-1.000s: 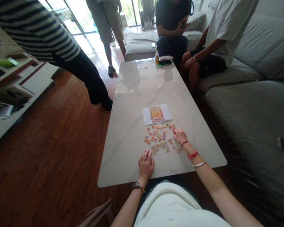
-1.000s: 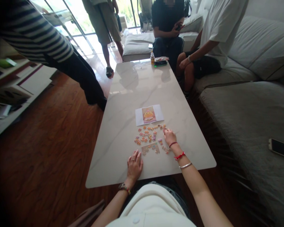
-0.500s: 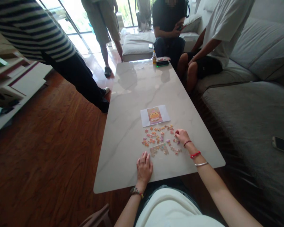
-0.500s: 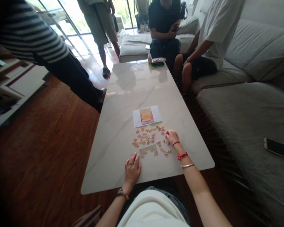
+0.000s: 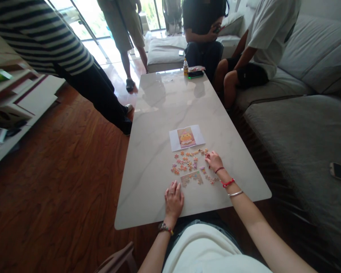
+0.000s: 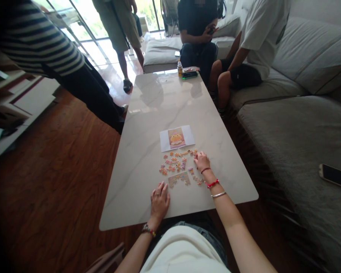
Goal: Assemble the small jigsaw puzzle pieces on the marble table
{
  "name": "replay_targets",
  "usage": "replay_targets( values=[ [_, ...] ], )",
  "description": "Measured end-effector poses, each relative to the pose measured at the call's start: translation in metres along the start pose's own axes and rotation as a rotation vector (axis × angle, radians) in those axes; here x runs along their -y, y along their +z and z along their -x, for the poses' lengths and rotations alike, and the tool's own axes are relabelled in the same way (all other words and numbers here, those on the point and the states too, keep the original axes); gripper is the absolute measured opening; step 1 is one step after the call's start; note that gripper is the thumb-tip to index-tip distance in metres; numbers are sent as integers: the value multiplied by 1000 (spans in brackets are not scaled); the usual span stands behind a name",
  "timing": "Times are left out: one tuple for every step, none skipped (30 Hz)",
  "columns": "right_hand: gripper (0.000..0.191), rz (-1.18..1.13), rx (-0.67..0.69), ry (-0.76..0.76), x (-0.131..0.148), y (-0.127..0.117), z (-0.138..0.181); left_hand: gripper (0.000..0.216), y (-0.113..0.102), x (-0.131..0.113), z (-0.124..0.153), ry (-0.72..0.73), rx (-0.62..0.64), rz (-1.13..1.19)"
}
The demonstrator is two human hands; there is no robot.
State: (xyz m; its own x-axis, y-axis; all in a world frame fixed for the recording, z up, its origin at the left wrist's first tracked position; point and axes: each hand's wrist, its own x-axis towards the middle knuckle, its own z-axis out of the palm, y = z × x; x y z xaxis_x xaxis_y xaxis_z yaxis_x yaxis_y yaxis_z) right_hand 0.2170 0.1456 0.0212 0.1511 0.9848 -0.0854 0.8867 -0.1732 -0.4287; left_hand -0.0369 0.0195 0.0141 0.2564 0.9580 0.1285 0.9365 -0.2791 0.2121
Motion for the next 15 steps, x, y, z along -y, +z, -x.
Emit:
replay_targets(
  values=[
    [10,4,1,-4,-1,1,0,38,0,0,0,1,-2,4],
    [9,7,-1,-16,-3,2,0,38,1,1,0,3,-6,8],
    [8,11,-9,-30,-4,1,0,38,1,1,0,5,-9,14],
    [8,13,-19,-46,-5,-1,2,38,2,1,0,7,-14,20],
    [8,10,-27,-65,-5,-4,4,38,2,1,0,8,-19,27],
    [7,-2,-32,-91,-5,-7,8,38,2,1,0,8,-23,35],
    [7,-23,-32,-128,-3,-10,14,38,2,1,0,7,-27,45],
    [7,-48,-27,-173,-2,-12,22,38,2,1,0,6,-30,56],
    [8,-75,-14,-229,1,-14,32,38,2,1,0,6,-34,72],
    [8,-100,8,-290,3,-14,43,38,2,1,1,9,-38,93],
    [7,-120,34,-349,6,-12,57,39,2,2,1,15,-45,121],
    [7,-136,72,-409,9,-9,71,40,2,3,2,19,-58,158],
    [6,-148,106,-456,12,-4,84,41,2,5,3,20,-78,200],
    [6,-149,124,-478,14,1,97,42,2,6,4,16,-100,243],
    [7,-143,136,-485,15,7,109,43,2,7,4,7,-124,282]
  ],
)
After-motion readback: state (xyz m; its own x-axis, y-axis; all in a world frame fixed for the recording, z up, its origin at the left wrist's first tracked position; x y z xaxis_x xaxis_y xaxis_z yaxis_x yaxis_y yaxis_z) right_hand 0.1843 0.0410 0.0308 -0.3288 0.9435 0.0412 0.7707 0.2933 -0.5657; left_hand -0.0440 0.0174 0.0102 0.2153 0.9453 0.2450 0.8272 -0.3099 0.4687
